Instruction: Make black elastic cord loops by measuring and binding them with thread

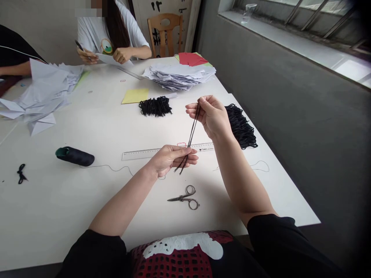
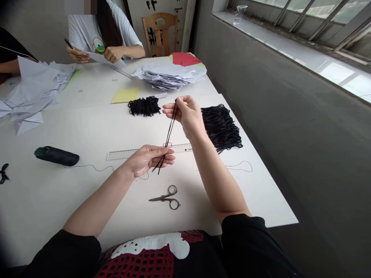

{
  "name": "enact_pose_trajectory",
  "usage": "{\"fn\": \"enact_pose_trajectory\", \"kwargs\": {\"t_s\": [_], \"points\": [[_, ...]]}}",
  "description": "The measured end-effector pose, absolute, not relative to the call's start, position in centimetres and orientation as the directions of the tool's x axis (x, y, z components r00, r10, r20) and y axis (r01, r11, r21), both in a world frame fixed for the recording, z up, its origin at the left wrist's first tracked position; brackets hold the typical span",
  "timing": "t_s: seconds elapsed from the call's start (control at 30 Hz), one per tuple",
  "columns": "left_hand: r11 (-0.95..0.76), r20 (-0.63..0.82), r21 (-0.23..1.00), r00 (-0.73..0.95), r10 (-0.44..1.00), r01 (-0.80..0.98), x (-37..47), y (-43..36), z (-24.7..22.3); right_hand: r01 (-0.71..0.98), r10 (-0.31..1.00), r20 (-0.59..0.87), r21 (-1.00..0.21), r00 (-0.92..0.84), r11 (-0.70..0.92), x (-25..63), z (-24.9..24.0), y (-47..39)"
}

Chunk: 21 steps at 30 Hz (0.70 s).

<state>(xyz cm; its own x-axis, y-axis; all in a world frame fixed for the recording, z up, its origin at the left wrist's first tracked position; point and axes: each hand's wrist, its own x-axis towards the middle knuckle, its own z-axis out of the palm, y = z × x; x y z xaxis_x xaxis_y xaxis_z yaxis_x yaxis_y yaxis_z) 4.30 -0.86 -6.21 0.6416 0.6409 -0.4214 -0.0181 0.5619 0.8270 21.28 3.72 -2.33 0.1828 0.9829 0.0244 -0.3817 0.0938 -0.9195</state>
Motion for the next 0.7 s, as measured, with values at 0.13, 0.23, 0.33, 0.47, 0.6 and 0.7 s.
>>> {"fn": "enact_pose_trajectory", "kwargs": {"t_s": [0.13, 0.23, 0.33, 0.47, 0.6, 0.7], "points": [[0.555, -0.415, 0.832, 0.639, 0.648, -0.022, 4.2, -0.8, -6.2, -0.369, 0.982, 0.05, -0.922, 0.184, 0.116, 21.4, -2.5, 3.7], [0.556, -0.416, 0.831, 0.64, 0.646, -0.022, 4.1, -0.7, -6.1, -0.351, 0.981, 0.055, -0.929, 0.186, 0.119, 21.5, -2.6, 3.7], [0.555, -0.417, 0.832, 0.64, 0.646, -0.019, 4.0, -0.6, -6.1, -0.313, 0.977, 0.075, -0.94, 0.197, 0.136, 21.6, -2.5, 3.6], [0.535, -0.414, 0.845, 0.631, 0.656, -0.002, 3.8, -0.4, -5.9, -0.346, 0.985, 0.069, -0.931, 0.159, 0.121, 21.7, -2.2, 3.5], [0.516, -0.415, 0.857, 0.62, 0.666, 0.019, 3.2, 0.0, -5.5, -0.417, 0.993, 0.009, -0.907, 0.12, 0.059, 21.8, -1.9, 3.4], [0.503, -0.413, 0.864, 0.603, 0.683, 0.022, 2.5, 0.5, -5.2, -0.462, 0.993, -0.005, -0.886, 0.118, 0.05, 21.8, -1.9, 3.5]]}}
